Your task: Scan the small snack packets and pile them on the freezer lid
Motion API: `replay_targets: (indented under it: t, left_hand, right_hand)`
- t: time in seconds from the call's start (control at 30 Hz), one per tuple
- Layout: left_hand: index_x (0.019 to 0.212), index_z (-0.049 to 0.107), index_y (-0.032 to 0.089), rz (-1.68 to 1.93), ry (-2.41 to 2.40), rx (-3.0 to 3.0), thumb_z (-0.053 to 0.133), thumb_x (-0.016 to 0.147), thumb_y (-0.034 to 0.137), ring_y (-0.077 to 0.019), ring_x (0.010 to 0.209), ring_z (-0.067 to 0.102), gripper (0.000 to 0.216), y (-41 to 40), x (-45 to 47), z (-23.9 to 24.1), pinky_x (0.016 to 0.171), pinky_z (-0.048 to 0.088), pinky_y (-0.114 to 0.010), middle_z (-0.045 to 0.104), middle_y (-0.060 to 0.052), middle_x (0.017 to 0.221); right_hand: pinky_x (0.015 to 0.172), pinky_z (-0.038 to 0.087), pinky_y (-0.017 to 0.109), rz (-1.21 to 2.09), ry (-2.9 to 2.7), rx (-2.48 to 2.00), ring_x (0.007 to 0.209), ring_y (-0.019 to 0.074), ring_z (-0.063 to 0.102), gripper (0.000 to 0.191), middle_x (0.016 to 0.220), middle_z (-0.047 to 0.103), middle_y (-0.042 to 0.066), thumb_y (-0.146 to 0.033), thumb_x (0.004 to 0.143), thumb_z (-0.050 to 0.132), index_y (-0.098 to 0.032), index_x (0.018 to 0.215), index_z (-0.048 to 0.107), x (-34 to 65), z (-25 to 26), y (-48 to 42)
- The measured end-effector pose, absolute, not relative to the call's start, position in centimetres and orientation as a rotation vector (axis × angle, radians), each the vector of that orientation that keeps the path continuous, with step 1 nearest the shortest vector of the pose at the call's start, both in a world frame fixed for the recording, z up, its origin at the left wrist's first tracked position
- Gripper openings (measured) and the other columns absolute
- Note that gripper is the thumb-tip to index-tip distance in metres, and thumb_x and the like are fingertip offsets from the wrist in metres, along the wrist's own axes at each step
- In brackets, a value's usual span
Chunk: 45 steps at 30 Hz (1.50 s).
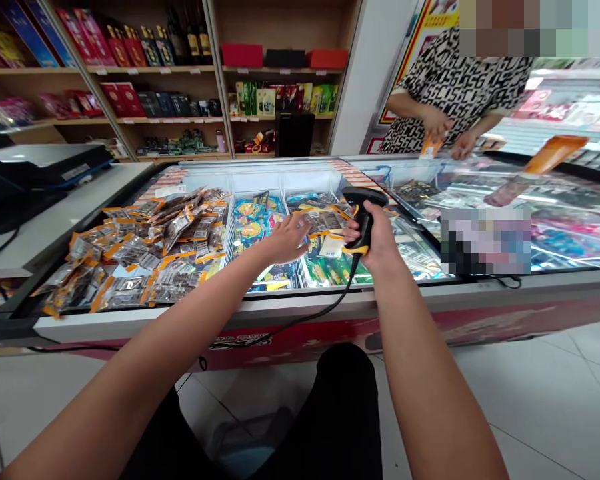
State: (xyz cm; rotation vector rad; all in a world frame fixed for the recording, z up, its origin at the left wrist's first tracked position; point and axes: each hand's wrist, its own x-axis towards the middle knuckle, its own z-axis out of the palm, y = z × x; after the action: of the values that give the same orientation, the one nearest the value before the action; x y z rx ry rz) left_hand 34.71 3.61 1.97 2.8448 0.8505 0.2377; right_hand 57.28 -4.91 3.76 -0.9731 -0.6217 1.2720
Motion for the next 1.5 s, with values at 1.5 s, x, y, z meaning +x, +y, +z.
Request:
replay_targets:
  t: [1.5]
  left_hand:
    - [0.144, 0.071, 0.018, 0.224, 1.819, 2.526, 0.070, 0.100, 0.041, -0.0471, 0.158, 0.047, 0.050, 8.9, 27.0, 4.4, 0.129, 0.035, -0.062, 0.067, -0.023, 0.158]
  right_hand:
    - [0.043, 0.038, 0.020, 1.228, -0.661, -0.983, 0.047, 0.0064, 0.035, 0.039, 0.064, 0.044, -0.005, -0.038, 0.074, 0.090, -0.022, 0.096, 0.062, 56.6, 3.5, -5.0]
